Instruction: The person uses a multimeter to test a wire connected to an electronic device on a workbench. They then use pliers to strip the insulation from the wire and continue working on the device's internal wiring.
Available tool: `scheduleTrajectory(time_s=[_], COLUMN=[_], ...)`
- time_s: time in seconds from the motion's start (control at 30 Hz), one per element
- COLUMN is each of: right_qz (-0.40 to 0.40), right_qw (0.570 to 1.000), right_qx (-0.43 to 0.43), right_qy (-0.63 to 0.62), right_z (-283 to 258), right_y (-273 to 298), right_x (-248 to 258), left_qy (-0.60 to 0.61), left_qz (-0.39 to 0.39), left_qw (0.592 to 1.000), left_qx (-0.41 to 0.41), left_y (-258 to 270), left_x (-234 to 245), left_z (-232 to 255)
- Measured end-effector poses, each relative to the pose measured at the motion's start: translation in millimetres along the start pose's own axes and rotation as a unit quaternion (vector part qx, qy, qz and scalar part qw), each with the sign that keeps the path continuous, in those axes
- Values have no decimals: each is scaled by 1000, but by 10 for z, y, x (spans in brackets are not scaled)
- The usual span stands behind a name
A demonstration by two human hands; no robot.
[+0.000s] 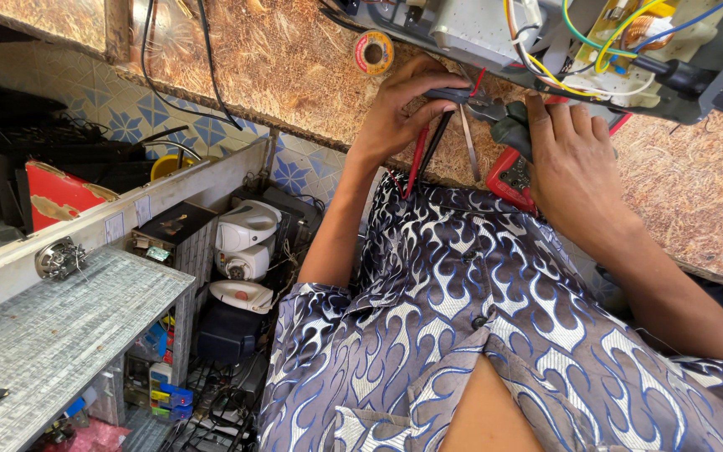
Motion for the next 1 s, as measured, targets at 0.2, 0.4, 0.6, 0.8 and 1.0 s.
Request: scheduleTrajectory(time_s=[0.2,0.4,0.6,0.8,1.0], right_qz=[45,-44,-47,-276,-166], right_qw=[997,989,960,907,942], right_qx=[22,45,118,22,68], right_qy=[63,-133,-249,-317,-282], right_z=[23,40,119,205,143], right_y=[-17,-102,-188,-348,-294], right_x=[67,24,-125,41,-112], left_qy=[-42,-51,-51,-53,-80], left_qz=[-13,3,-35,-59,-41], left_qw=[999,996,996,996,995], left_qx=[-26,-75,-68,-39,-45], left_y=[44,95,96,15,139], left_x=[-6,4,68,106,131], left_z=[-96,-194,-275,-87,-342])
Point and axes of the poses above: each hand's wrist, its own y-axis away from the middle knuckle, its own x-axis out of the back of the hand, z = x × y, the point moved 4 cm from there along -y, towards the middle knuckle, and after that the axes turned 12 degrees about y, right-handed, at the moved point
